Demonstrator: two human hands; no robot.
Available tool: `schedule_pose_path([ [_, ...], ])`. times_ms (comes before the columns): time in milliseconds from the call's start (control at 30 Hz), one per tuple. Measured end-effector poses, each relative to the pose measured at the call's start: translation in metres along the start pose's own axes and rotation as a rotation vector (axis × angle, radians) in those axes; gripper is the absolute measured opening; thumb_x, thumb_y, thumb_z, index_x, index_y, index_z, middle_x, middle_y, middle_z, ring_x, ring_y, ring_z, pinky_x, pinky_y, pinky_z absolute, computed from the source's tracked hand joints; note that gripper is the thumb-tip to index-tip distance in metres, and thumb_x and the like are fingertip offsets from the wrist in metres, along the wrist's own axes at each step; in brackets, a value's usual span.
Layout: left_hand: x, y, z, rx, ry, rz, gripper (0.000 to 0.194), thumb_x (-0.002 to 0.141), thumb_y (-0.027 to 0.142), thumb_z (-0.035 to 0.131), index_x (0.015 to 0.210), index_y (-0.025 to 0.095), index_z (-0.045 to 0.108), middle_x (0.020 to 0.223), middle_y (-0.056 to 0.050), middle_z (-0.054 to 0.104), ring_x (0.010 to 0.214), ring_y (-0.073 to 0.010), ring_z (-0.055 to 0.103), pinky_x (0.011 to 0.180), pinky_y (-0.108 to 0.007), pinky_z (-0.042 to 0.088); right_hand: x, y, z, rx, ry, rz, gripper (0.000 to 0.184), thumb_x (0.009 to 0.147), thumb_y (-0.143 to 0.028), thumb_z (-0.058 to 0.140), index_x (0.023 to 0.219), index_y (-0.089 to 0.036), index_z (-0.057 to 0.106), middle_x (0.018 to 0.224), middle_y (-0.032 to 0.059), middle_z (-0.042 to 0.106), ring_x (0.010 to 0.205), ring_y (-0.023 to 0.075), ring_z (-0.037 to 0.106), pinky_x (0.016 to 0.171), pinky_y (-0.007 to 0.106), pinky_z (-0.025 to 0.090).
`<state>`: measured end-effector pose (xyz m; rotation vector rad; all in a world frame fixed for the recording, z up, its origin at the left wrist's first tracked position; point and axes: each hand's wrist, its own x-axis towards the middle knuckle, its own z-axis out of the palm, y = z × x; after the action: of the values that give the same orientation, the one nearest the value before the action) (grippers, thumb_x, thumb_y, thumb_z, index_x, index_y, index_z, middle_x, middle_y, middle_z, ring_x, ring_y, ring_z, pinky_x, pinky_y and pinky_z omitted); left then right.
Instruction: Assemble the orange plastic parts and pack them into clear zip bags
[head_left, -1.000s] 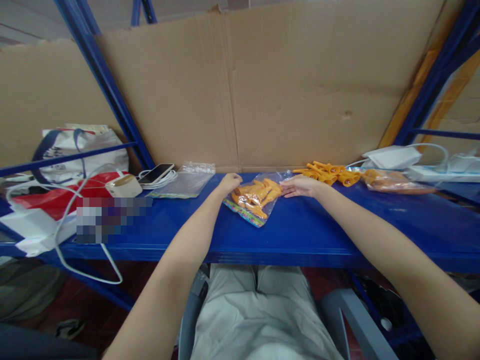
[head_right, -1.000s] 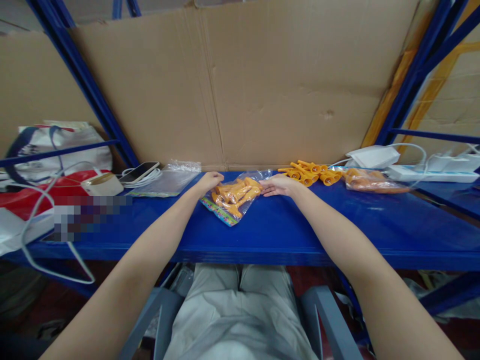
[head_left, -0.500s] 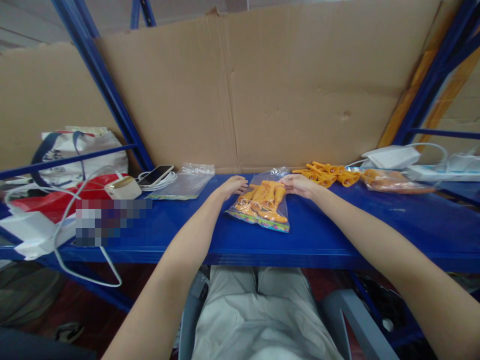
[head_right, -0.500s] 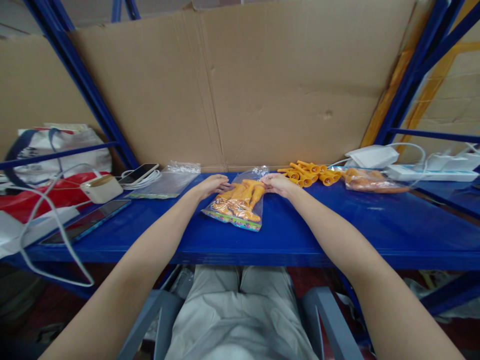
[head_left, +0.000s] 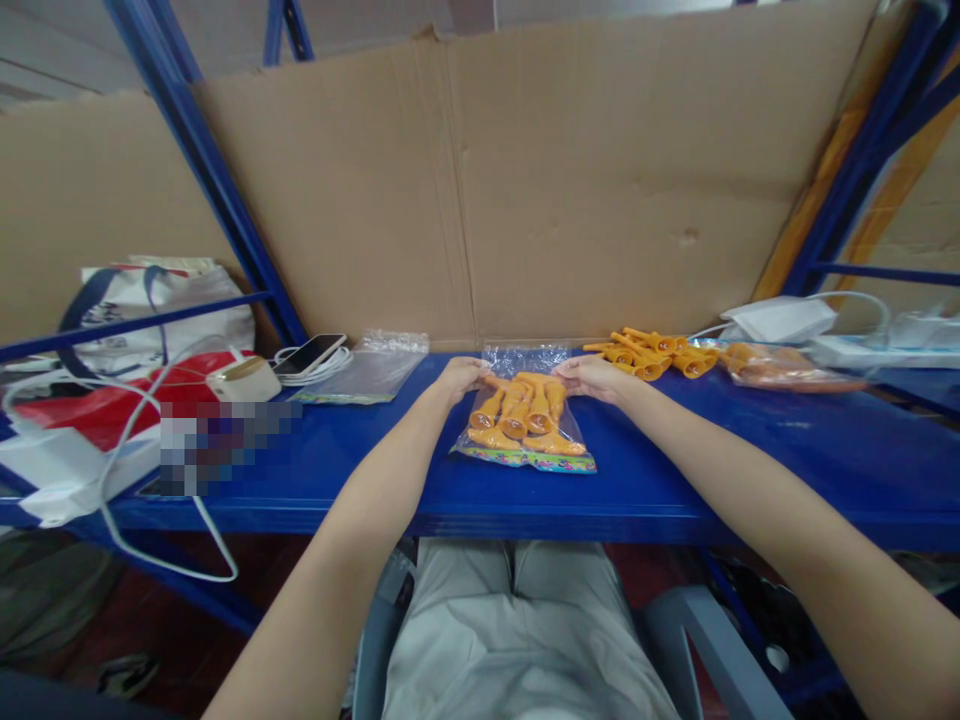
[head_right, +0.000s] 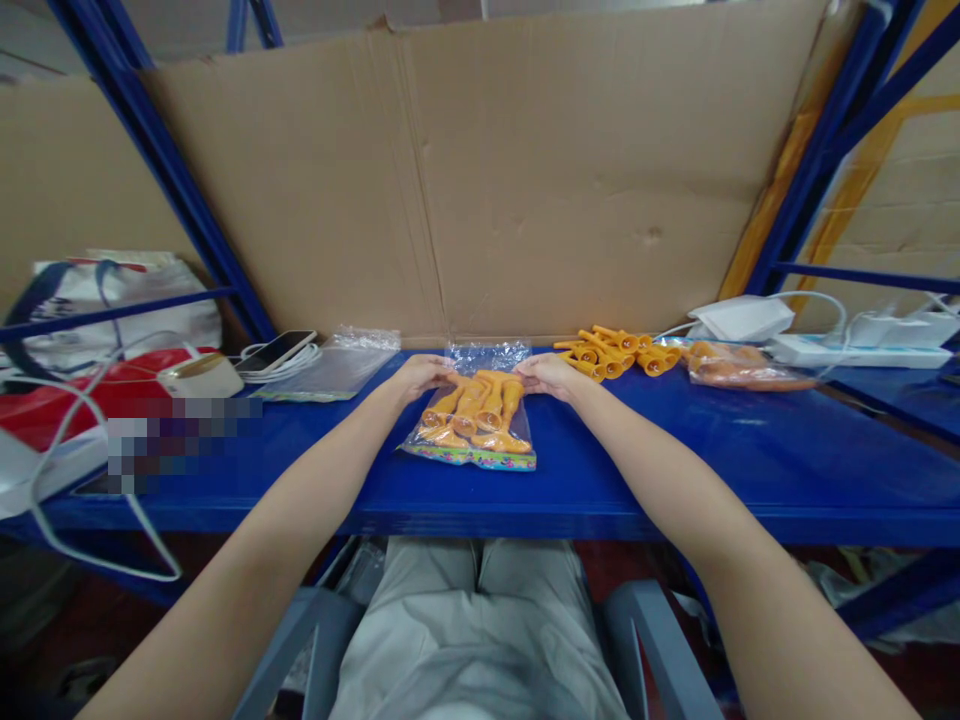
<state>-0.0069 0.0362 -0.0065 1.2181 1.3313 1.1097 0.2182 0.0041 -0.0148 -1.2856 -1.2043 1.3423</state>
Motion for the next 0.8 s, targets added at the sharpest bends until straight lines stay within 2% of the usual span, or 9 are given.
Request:
schedule_pose_path([
  [200, 0.0, 0.0, -0.006, -0.009, 0.033, -0.009, 0.022, 0.074, -0.01, 0.059, 0.071, 0.012, 0.063, 0.058, 0.0, 0.064, 0.051, -0.0092, 0.063, 0.075, -0.029, 0.059, 0.004, 0.0, -0.008, -0.002, -0.028, 0.009, 0.021, 0.088, 0.001, 0.057, 0.077, -0.014, 0.067, 0.062, 0.0026, 0.068, 0.055, 0.0093, 0.062, 0.075, 0.028, 0.058],
  [367, 0.005, -0.003, -0.01, -0.007, -0.001, 0.032, 0.025, 0.075, -0.009, 0.056, 0.069, 0.013, 0.066, 0.058, 0.0, 0.065, 0.053, -0.0098, 0.065, 0.076, -0.03, 0.059, 0.002, -0.005, -0.012, -0.005, -0.045, 0.021, 0.027, 0.086, 0.005, 0.054, 0.086, -0.016, 0.072, 0.064, 0.0023, 0.07, 0.056, 0.0091, 0.064, 0.078, 0.029, 0.059],
  [467, 0.007, -0.005, -0.01, 0.045, 0.001, 0.036, 0.029, 0.07, -0.011, 0.052, 0.06, 0.013, 0.064, 0.055, 0.0, 0.064, 0.053, -0.0095, 0.065, 0.077, -0.029, 0.059, 0.001, -0.005, -0.011, -0.028, -0.042, 0.0, 0.029, 0.084, 0.007, 0.052, 0.078, -0.015, 0.072, 0.067, 0.0042, 0.071, 0.059, 0.0099, 0.066, 0.079, 0.029, 0.059],
  [633, 0.013, -0.009, -0.009, 0.199, 0.023, 0.079, 0.027, 0.062, -0.011, 0.052, 0.053, 0.014, 0.059, 0.049, 0.002, 0.06, 0.053, -0.0092, 0.063, 0.073, -0.026, 0.058, 0.003, -0.001, -0.008, -0.082, -0.019, -0.073, 0.031, 0.075, 0.01, 0.052, 0.062, -0.015, 0.065, 0.06, 0.0027, 0.067, 0.058, 0.0098, 0.064, 0.071, 0.026, 0.058],
  [733, 0.017, -0.012, -0.011, 0.329, 0.0, 0.171, 0.025, 0.059, -0.009, 0.051, 0.053, 0.014, 0.058, 0.047, 0.004, 0.057, 0.053, -0.0096, 0.063, 0.07, -0.024, 0.056, 0.004, 0.002, -0.007, -0.135, -0.011, -0.138, 0.031, 0.067, 0.012, 0.05, 0.055, -0.015, 0.06, 0.055, -0.0003, 0.063, 0.055, 0.0089, 0.06, 0.068, 0.025, 0.056],
  [800, 0.019, -0.012, -0.013, 0.475, -0.015, 0.282, 0.024, 0.058, -0.006, 0.049, 0.053, 0.015, 0.059, 0.048, 0.004, 0.058, 0.057, -0.0112, 0.064, 0.07, -0.024, 0.055, 0.006, 0.002, -0.005, -0.204, -0.01, -0.19, 0.032, 0.064, 0.012, 0.046, 0.052, -0.016, 0.057, 0.051, -0.0024, 0.058, 0.05, 0.0076, 0.055, 0.064, 0.023, 0.053],
])
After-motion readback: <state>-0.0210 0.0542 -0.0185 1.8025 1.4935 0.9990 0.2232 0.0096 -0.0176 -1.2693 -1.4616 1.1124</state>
